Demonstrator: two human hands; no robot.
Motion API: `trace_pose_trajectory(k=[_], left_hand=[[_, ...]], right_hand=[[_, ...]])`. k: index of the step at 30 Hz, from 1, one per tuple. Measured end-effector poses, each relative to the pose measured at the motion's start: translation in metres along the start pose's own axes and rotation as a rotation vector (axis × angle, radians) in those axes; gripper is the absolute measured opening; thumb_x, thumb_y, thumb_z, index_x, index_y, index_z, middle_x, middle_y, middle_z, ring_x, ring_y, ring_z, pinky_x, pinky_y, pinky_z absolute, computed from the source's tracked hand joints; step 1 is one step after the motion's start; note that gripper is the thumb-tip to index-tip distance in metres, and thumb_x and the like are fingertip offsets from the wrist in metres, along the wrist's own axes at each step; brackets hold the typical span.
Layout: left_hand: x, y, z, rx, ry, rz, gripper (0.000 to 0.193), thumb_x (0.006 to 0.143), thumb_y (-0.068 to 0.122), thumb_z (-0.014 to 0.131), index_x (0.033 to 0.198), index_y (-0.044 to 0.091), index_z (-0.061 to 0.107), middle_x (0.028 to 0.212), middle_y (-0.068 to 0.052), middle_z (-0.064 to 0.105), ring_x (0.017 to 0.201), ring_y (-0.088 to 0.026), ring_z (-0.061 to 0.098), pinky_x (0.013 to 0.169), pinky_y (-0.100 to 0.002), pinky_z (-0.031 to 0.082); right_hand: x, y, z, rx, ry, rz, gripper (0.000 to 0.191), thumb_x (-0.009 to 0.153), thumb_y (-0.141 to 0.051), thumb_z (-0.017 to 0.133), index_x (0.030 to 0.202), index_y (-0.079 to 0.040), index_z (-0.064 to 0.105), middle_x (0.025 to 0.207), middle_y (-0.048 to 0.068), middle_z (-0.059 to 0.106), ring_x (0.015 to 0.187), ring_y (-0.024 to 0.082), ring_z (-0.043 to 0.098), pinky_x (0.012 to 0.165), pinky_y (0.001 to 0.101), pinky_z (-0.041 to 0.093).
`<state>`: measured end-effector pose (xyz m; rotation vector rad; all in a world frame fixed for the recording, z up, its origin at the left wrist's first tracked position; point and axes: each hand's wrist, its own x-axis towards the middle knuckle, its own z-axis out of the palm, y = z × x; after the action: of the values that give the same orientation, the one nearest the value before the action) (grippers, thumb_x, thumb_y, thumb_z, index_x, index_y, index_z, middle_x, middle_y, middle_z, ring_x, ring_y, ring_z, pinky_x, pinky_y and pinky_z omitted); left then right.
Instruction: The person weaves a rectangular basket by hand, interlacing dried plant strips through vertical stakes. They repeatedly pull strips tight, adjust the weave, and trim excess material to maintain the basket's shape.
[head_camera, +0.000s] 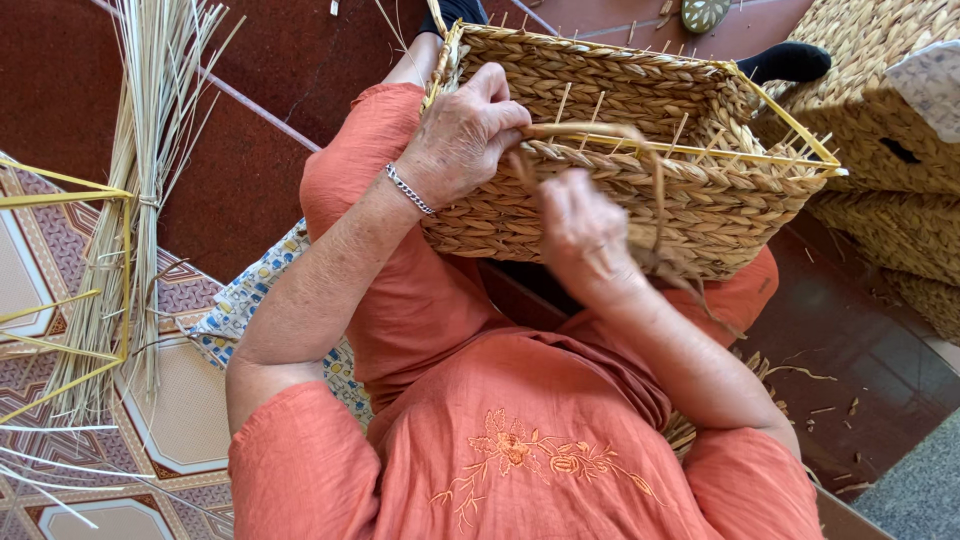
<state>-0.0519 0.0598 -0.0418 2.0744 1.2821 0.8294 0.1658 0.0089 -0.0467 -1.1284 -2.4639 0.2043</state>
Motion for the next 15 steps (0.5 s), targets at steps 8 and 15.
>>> trace_pose_trajectory(k=[8, 15], left_hand=[[0.005, 0.011, -0.002, 0.269, -0.065, 0.108, 0.002, 0.09, 0.01, 0.075, 0.091, 0.011, 0.073, 0.095, -0.008, 0.054, 0.087, -0.024, 0.065, 0.068, -0.038, 0.054], [-0.002, 0.015, 0.019, 0.453, -0.016, 0.168, 0.02, 0.094, 0.002, 0.067, 0.113, -0.003, 0.064, 0.105, -0.012, 0.058, 0.096, -0.026, 0.066, 0.079, -0.037, 0.056]], right_hand=[[0.027, 0.026, -0.034, 0.25, 0.022, -0.002, 0.011, 0.097, -0.004, 0.077, 0.103, -0.004, 0.067, 0.089, 0.01, 0.064, 0.073, 0.026, 0.066, 0.062, 0.0369, 0.053], [0.038, 0.052, -0.027, 0.277, 0.033, 0.23, 0.016, 0.097, -0.013, 0.084, 0.095, -0.004, 0.071, 0.091, 0.01, 0.072, 0.081, 0.025, 0.072, 0.072, 0.0366, 0.057]])
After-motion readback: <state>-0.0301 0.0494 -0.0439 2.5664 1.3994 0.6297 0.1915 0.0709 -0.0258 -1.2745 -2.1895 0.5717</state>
